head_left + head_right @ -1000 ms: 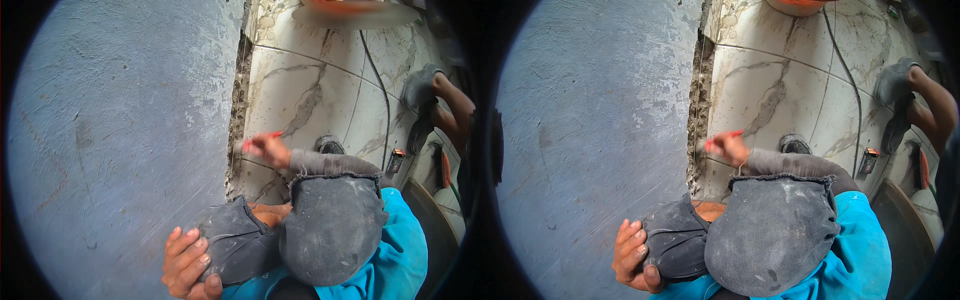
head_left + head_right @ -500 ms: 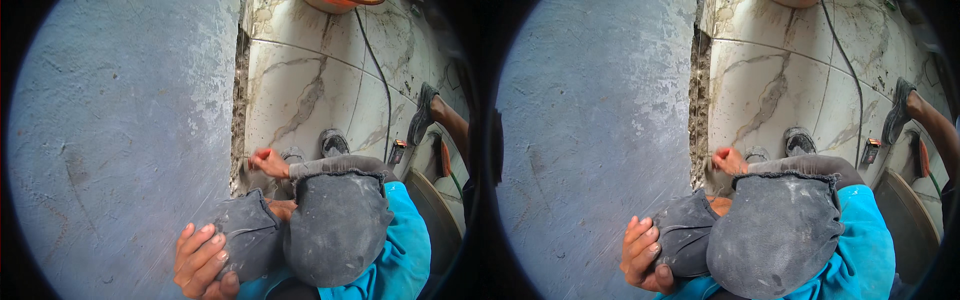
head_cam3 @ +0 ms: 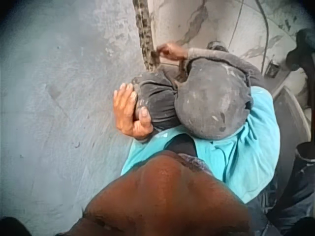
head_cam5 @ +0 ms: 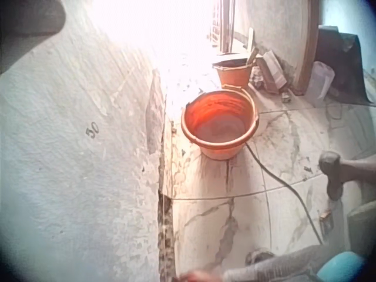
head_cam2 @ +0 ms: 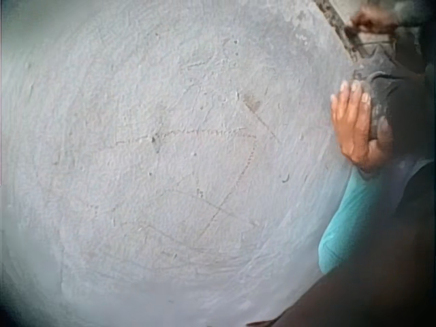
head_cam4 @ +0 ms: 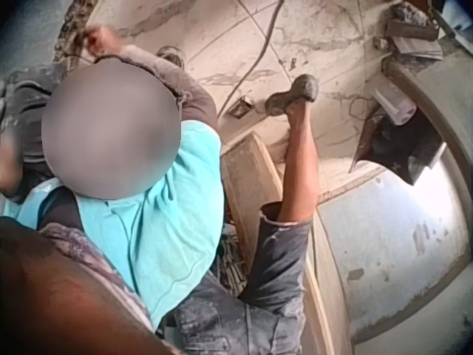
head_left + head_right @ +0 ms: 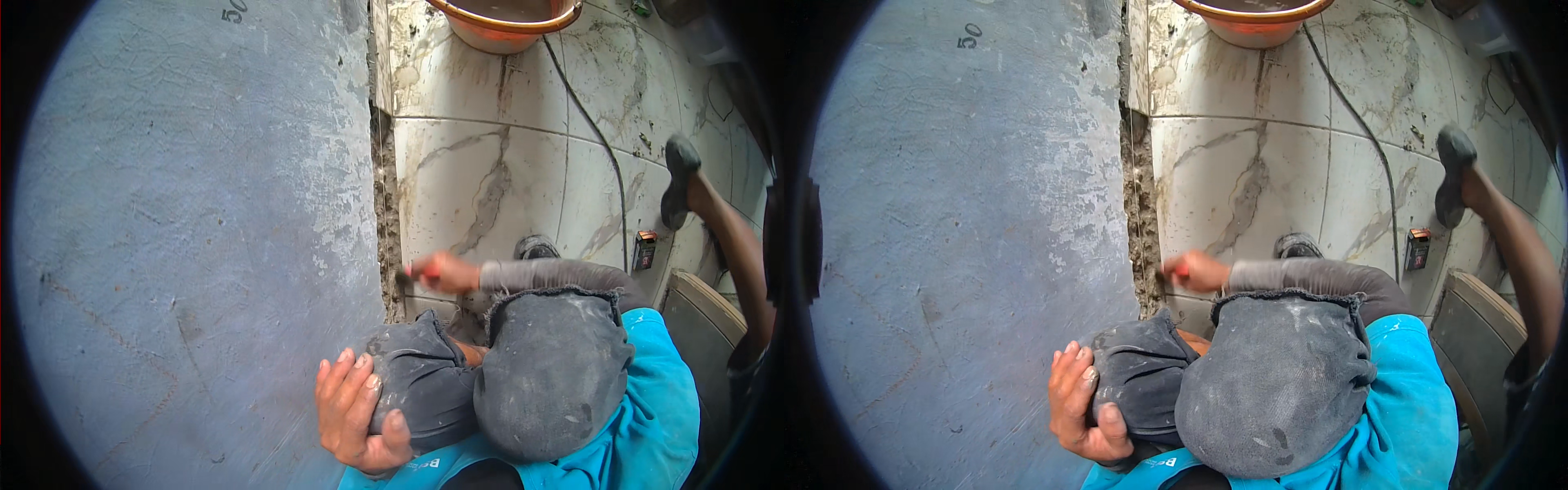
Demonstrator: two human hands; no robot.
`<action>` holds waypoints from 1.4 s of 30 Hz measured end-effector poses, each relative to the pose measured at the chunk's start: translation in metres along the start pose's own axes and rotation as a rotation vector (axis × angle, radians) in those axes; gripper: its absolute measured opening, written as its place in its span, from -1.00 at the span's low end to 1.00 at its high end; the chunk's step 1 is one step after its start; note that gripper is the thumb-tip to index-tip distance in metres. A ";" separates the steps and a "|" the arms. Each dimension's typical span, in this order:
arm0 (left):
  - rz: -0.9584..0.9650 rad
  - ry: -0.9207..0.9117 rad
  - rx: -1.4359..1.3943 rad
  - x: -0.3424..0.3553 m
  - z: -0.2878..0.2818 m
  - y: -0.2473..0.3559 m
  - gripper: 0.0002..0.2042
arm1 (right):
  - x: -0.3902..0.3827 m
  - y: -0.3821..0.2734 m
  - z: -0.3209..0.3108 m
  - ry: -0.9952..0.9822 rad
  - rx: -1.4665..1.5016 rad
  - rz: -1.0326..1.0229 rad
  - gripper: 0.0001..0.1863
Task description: Installing a tile baseboard along the bottom of a wall using mortar, a trowel, and a hammer.
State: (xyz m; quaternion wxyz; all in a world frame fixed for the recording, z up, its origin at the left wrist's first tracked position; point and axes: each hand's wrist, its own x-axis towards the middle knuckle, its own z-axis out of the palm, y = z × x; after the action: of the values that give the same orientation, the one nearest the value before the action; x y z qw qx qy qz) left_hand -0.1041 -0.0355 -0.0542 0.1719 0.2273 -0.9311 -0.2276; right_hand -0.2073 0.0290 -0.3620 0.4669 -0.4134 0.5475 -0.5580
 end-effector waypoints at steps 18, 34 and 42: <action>-0.067 -0.315 -0.038 0.093 0.095 -0.026 -0.70 | -0.035 -0.022 -0.065 0.046 0.091 0.208 -0.87; -0.231 -0.676 -0.046 0.127 0.027 0.055 -0.41 | 0.013 -0.233 -0.353 1.247 -0.040 0.211 -0.78; -0.244 -1.217 0.137 0.180 -0.068 0.120 -0.44 | -0.124 -0.358 -0.310 1.077 0.187 0.569 -0.83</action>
State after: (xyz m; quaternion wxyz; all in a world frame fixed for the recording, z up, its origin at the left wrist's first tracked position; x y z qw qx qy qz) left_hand -0.2678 -0.0538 0.1018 -0.4314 0.1723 -0.8420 -0.2742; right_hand -0.5057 0.2063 -0.0173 0.2897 0.1318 0.7439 -0.5877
